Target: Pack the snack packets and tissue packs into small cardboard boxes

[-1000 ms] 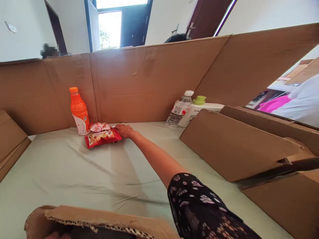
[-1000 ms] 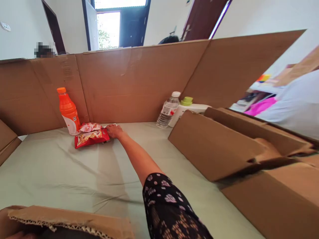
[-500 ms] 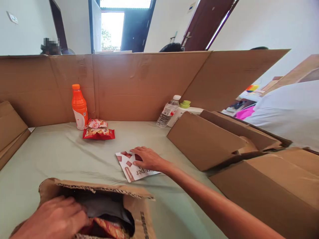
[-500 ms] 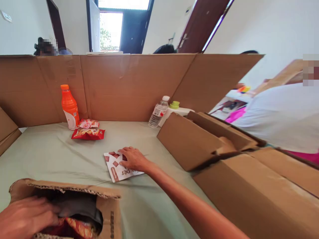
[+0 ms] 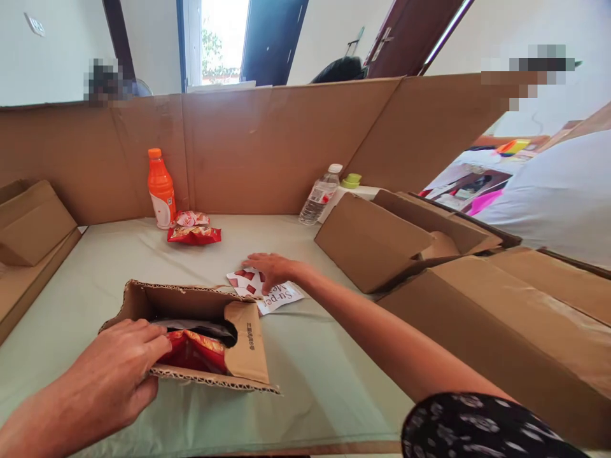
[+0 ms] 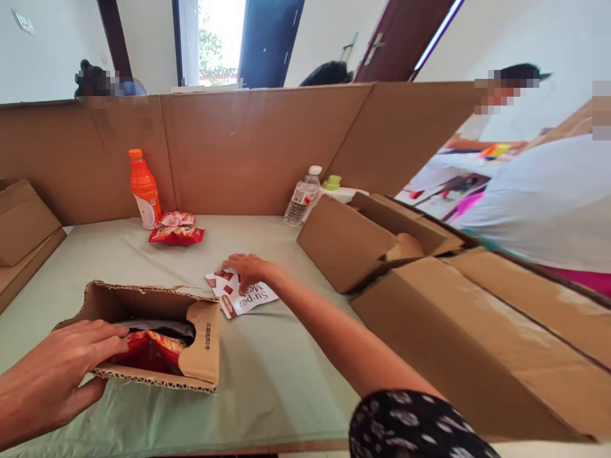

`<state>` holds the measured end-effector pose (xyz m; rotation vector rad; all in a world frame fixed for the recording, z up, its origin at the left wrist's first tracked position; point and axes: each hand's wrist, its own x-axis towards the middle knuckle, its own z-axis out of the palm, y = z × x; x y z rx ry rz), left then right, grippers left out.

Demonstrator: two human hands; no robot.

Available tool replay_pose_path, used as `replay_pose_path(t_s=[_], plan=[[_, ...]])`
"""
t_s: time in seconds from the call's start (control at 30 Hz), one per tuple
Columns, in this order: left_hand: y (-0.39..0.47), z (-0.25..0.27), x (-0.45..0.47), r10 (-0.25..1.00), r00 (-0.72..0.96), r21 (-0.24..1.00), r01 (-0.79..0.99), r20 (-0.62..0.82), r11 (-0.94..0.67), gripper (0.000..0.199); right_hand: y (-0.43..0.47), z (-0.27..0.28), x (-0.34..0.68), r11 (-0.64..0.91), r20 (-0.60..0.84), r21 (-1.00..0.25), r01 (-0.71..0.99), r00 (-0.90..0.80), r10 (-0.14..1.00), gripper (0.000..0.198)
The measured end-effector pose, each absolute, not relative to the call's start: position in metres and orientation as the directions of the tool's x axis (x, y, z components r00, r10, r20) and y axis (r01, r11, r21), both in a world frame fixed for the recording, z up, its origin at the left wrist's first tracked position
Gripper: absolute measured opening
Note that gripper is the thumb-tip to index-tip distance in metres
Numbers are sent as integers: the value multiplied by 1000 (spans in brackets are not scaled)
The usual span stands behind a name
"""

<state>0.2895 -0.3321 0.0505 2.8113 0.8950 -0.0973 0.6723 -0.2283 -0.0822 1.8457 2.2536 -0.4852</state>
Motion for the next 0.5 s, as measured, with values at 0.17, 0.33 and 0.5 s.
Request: replay_pose_path(t_s=[0.17, 0.33, 0.5], plan=[[-335, 52, 289, 589, 799, 99, 600, -122, -794, 50, -228, -81, 666, 143, -358, -110, 984, -173, 917, 79], [-341, 54, 289, 577, 802, 112, 594, -152, -796, 43, -265, -77, 674, 79, -336, -169, 982, -133, 932, 37], [-343, 49, 286, 555, 819, 166, 573, -148, -802, 41, -320, -56, 698, 64, -247, -308, 949, -145, 958, 14]])
